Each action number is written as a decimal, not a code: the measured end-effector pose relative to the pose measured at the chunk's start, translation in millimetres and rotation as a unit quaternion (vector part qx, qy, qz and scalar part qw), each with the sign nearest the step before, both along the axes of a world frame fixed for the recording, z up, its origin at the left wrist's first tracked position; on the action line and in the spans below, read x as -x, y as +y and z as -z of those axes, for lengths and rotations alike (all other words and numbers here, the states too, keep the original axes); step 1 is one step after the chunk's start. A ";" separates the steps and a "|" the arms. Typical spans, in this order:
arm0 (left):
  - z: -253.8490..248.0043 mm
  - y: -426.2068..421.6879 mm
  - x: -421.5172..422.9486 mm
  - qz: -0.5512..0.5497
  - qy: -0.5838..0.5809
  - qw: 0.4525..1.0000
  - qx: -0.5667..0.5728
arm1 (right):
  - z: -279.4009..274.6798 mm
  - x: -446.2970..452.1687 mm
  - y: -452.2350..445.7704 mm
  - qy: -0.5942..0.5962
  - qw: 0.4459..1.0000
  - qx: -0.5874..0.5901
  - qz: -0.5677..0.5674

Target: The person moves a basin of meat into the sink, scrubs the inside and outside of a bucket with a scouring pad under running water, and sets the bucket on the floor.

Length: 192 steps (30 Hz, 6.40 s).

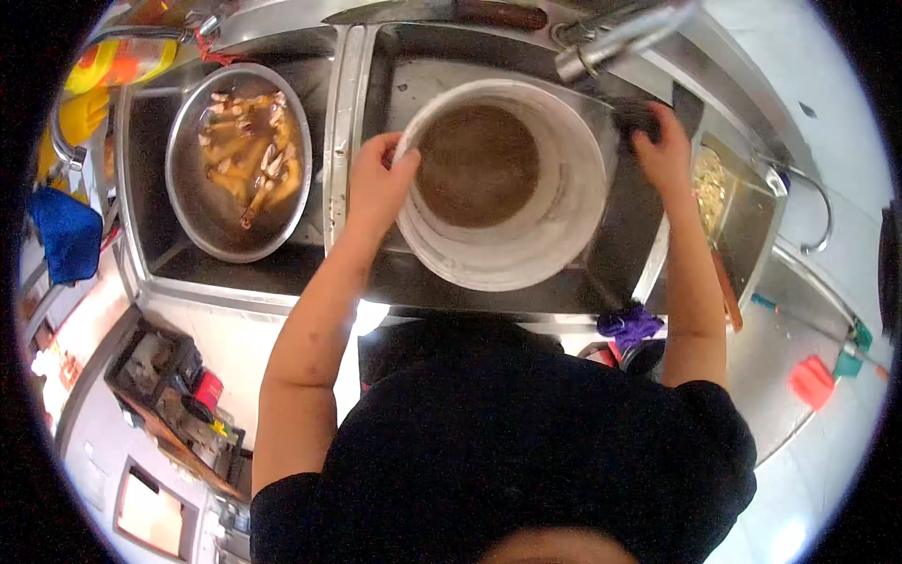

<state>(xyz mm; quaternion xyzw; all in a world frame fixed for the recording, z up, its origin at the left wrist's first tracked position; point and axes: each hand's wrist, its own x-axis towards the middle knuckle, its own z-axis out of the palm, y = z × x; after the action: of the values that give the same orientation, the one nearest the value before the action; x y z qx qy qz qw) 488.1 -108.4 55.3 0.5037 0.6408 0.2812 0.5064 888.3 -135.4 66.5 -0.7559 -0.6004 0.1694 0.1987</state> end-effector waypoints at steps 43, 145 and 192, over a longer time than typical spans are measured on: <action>-75.9 -5.8 -125.7 0.079 0.118 0.954 -0.263 | 27.0 197.2 -93.3 0.160 0.977 0.137 -0.038; -60.1 -15.6 -142.9 0.232 0.235 0.862 -0.384 | 59.0 30.0 -84.3 -0.231 0.938 0.010 -0.258; -13.5 -82.7 -30.7 0.029 0.119 0.988 -0.090 | -35.4 133.7 -103.8 0.069 0.965 0.103 -0.229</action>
<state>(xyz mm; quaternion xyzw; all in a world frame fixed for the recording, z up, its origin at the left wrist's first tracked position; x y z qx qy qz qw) 518.8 -191.2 68.8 0.5951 0.6540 0.2611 0.3873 754.6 -239.2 102.0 -0.6008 -0.7217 0.3233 0.1170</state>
